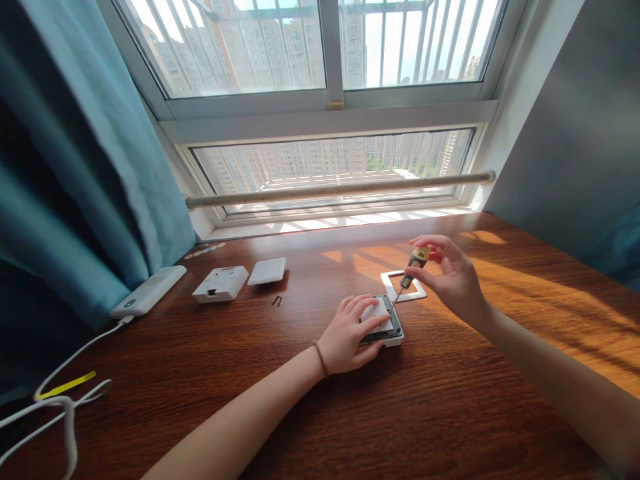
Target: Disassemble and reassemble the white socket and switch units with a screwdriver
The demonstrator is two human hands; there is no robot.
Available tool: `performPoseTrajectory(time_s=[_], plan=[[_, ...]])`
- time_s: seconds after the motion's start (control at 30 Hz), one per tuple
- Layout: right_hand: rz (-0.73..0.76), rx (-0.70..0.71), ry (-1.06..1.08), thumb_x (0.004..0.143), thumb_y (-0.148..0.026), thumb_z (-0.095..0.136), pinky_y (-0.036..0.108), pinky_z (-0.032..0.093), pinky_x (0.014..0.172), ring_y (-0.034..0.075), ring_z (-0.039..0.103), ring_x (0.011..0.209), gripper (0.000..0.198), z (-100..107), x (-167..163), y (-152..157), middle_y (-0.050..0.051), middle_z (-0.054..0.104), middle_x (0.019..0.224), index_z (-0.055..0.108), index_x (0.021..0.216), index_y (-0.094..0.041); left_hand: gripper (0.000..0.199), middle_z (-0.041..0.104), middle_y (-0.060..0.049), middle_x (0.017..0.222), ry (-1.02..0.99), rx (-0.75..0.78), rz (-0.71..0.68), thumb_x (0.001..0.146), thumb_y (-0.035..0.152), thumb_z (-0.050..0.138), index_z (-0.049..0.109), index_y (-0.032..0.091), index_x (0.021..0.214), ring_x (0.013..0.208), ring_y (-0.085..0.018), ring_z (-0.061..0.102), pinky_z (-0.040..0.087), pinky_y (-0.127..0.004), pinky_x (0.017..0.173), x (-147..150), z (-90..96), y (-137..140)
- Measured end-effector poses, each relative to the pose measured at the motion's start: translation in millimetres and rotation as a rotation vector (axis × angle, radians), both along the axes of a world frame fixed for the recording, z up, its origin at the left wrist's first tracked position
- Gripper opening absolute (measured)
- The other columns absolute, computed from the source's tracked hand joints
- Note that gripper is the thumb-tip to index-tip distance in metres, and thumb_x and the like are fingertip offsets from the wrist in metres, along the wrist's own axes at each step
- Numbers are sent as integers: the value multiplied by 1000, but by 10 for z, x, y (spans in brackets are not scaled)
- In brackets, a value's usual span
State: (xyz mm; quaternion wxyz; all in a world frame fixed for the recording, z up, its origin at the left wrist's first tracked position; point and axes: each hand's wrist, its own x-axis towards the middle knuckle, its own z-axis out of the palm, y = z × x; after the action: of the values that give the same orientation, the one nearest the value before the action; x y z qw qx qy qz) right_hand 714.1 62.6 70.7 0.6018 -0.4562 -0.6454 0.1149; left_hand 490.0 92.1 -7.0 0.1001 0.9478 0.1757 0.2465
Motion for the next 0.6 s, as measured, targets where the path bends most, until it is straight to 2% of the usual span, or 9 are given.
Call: performPoseTrajectory(time_s=[0.07,0.23,0.3,0.4,0.5,0.6], plan=[[-41,7,30,66,-23,74,40,51,82,20,61,86,34,-18,20,22,2,61,92,57,95,-25,47,45,-12,129,19,-3,3,76,30,56,50,24,122,121,-28,38,28,-49,102,10,19,-4],[247,-118,181,75,-24,65,41,51,85,20,62,93,34,61,52,32,6,61,103,47,103,-24,45,46,-12,127,20,-6,12,75,29,57,52,24,120,119,-28,40,31,-47,100,28,37,-4],[280,-133,212,76,-26,63,40,52,82,19,63,93,30,90,48,23,7,59,107,45,100,-23,46,46,-12,128,18,9,12,76,28,56,51,25,121,119,-29,40,30,-48,100,28,20,-1],[203,-95,184,70,-28,70,38,52,81,19,62,91,35,74,53,30,6,58,106,47,96,-23,46,45,-11,129,21,41,8,77,29,55,50,25,123,121,-29,38,29,-49,101,24,-20,4],[13,-85,108,61,-27,77,36,52,77,16,62,75,39,36,84,65,0,61,84,51,90,-22,44,44,-11,130,15,68,10,78,29,54,51,26,121,122,-28,38,29,-49,102,21,-51,11],[12,-97,110,61,-27,77,35,52,75,16,61,74,38,45,116,107,0,61,79,54,91,-21,41,43,-11,131,12,73,15,78,29,53,52,25,120,123,-27,37,28,-48,103,24,-59,21]])
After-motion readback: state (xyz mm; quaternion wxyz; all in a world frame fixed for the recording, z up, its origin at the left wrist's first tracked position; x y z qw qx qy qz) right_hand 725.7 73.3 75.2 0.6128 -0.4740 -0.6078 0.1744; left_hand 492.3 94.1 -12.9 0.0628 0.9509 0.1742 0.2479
